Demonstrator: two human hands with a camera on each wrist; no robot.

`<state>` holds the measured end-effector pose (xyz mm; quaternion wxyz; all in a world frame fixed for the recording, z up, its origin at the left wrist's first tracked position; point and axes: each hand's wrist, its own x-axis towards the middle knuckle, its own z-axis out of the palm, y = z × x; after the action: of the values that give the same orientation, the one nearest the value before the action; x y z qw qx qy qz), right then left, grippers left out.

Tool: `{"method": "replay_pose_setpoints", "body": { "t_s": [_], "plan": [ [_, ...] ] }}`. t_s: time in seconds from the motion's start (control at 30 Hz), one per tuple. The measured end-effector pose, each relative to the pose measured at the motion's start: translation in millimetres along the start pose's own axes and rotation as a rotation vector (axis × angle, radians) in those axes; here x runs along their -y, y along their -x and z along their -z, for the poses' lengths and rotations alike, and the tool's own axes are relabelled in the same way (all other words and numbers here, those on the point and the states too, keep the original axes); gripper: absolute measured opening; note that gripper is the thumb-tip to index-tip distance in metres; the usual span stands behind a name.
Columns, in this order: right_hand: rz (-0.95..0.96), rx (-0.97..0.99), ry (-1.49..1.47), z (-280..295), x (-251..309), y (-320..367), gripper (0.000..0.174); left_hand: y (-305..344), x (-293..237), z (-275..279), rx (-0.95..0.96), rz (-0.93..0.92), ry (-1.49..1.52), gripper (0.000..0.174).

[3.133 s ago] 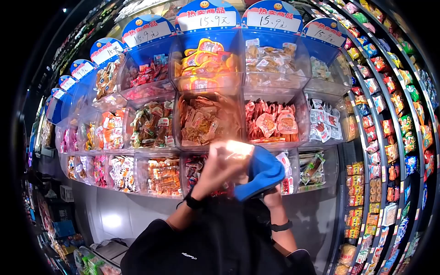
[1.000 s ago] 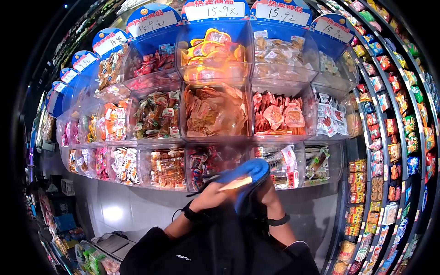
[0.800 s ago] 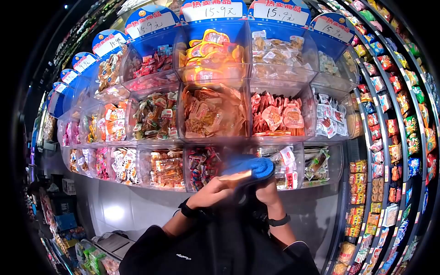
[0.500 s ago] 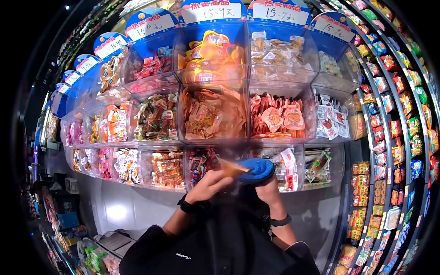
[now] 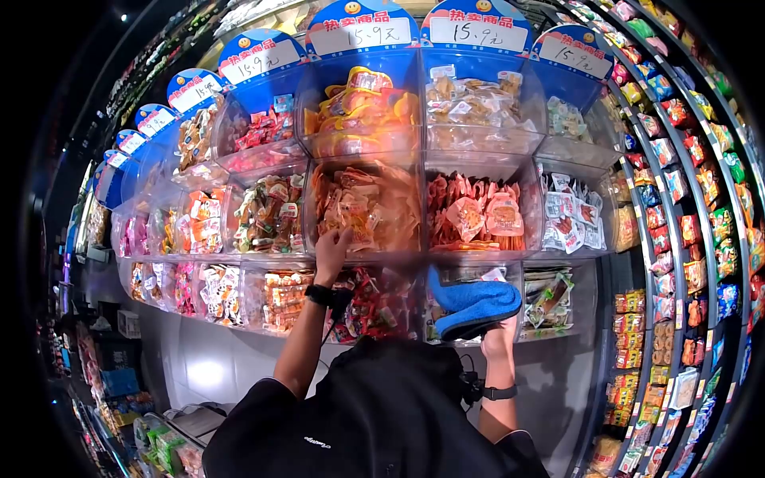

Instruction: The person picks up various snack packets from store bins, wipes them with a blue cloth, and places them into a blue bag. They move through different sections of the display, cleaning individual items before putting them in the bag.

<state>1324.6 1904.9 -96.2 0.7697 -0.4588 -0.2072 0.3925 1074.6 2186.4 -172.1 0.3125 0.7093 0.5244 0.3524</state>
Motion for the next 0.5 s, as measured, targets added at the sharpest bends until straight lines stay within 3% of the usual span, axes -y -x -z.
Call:
{"method": "replay_pose_setpoints", "body": {
  "t_s": [0.07,0.1,0.13,0.23,0.3,0.33,0.4,0.5],
  "plan": [
    [-0.028,0.019,-0.018,5.4,-0.6,-1.8,0.037,-3.4,-16.9,2.6,-0.006,-0.188,-0.305,0.034],
    [0.018,0.035,0.002,5.4,-1.7,-2.6,0.032,-2.8,-34.9,1.0,-0.018,-0.089,-0.275,0.039],
    [0.065,0.050,0.022,1.6,-0.4,-3.6,0.029,-6.2,-45.4,-0.8,-0.102,-0.265,-0.303,0.043],
    [0.074,0.033,0.012,5.4,-2.0,-4.1,0.028,-5.0,-63.7,-19.9,-0.048,-0.344,-0.362,0.030],
    [0.058,0.038,0.001,5.3,0.5,-2.8,0.029,-2.4,-77.9,-27.9,0.254,-0.137,-0.412,0.023],
    [0.052,0.085,-0.007,10.9,-0.7,-3.0,0.031,-5.2,-56.4,-47.3,0.220,-0.224,-0.362,0.027],
    [0.040,0.049,-0.029,16.5,-5.0,-1.3,0.030,-7.3,-29.4,-80.6,0.326,-0.303,-0.477,0.022],
    [0.014,-0.005,-0.034,27.3,-10.5,0.2,0.031,-6.5,-39.2,-93.3,0.365,-0.272,-0.539,0.018]
  ]
}}
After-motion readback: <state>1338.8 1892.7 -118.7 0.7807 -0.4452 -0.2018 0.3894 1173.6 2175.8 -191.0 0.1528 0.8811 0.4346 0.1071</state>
